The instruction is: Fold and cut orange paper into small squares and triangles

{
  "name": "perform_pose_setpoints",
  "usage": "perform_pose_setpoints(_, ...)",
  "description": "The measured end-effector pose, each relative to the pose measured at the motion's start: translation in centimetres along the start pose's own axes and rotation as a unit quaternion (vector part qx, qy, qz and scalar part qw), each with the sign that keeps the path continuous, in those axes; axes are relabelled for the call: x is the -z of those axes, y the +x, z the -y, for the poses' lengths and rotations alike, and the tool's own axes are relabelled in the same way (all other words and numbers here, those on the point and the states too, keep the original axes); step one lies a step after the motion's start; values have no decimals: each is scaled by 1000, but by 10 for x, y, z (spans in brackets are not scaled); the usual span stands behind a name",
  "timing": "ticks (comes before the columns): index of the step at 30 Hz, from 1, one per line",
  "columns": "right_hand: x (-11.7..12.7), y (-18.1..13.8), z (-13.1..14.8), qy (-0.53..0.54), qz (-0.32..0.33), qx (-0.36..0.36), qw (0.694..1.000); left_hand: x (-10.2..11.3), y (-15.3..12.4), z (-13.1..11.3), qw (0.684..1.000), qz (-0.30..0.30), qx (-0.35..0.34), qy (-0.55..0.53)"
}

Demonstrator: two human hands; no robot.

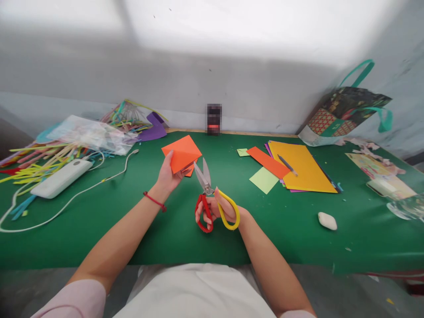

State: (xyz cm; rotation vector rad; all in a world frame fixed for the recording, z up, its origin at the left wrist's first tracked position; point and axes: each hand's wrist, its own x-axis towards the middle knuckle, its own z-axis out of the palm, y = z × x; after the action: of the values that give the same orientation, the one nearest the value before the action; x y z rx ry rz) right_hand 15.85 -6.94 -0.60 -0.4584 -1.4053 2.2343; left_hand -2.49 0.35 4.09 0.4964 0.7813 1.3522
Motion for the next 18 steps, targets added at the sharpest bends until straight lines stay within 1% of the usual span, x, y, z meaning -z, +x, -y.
perform_pose_setpoints(18,0,0,1,-9,-3,5,1000,0,0,1,1000,-19,-4,21)
